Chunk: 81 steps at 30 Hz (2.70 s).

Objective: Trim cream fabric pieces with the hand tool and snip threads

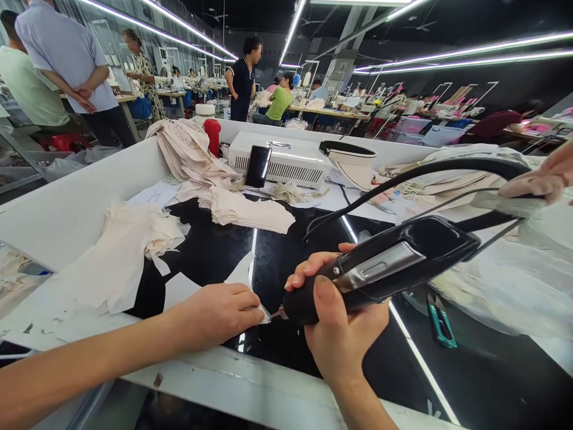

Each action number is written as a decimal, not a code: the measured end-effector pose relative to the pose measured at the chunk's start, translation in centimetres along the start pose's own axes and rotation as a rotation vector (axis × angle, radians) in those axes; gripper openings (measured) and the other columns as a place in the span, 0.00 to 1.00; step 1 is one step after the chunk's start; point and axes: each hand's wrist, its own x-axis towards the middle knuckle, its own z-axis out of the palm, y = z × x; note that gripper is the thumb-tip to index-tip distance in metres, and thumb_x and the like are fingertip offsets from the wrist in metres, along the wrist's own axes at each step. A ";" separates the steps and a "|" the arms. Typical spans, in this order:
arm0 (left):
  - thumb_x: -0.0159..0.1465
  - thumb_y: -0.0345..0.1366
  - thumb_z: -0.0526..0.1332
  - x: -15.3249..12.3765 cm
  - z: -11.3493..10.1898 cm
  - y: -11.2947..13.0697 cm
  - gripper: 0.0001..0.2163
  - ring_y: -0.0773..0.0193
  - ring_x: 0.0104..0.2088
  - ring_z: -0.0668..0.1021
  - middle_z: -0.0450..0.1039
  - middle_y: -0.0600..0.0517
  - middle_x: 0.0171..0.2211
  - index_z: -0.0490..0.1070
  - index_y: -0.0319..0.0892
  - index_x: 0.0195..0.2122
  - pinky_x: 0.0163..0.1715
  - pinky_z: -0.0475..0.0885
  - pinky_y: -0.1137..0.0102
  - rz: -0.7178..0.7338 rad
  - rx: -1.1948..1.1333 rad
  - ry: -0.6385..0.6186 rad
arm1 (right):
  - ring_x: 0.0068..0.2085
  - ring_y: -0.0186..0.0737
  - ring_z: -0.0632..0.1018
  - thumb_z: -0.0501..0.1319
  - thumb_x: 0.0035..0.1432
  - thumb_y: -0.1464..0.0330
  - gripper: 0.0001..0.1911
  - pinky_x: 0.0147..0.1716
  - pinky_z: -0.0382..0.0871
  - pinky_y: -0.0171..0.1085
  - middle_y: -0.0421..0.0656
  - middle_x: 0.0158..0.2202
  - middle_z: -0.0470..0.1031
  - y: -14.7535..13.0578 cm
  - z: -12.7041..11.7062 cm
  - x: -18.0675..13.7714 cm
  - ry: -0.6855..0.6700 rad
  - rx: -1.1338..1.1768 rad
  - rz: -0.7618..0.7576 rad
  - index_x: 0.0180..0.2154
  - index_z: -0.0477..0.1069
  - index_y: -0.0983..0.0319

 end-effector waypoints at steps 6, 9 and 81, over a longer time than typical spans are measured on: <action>0.72 0.24 0.56 -0.5 0.3 0.1 0.12 0.59 0.47 0.78 0.75 0.47 0.45 0.71 0.39 0.54 0.50 0.77 0.65 -0.005 -0.029 0.023 | 0.25 0.34 0.77 0.72 0.59 0.67 0.19 0.25 0.76 0.36 0.35 0.32 0.75 -0.1 -0.1 -0.1 -0.003 -0.001 -0.008 0.48 0.68 0.57; 0.71 0.23 0.56 -0.7 0.5 0.4 0.12 0.59 0.47 0.78 0.75 0.47 0.45 0.72 0.38 0.54 0.52 0.77 0.64 -0.004 -0.030 0.028 | 0.25 0.34 0.77 0.72 0.59 0.66 0.19 0.25 0.76 0.36 0.35 0.31 0.75 -0.2 0.0 -0.2 -0.006 -0.011 -0.013 0.49 0.68 0.57; 0.69 0.32 0.64 -2.7 -1.4 1.2 0.08 0.52 0.50 0.78 0.74 0.42 0.51 0.71 0.38 0.48 0.52 0.77 0.58 -0.132 -0.065 0.047 | 0.26 0.36 0.75 0.71 0.58 0.66 0.19 0.25 0.76 0.37 0.35 0.30 0.73 -0.1 1.6 -0.4 -0.042 -0.003 0.019 0.48 0.68 0.55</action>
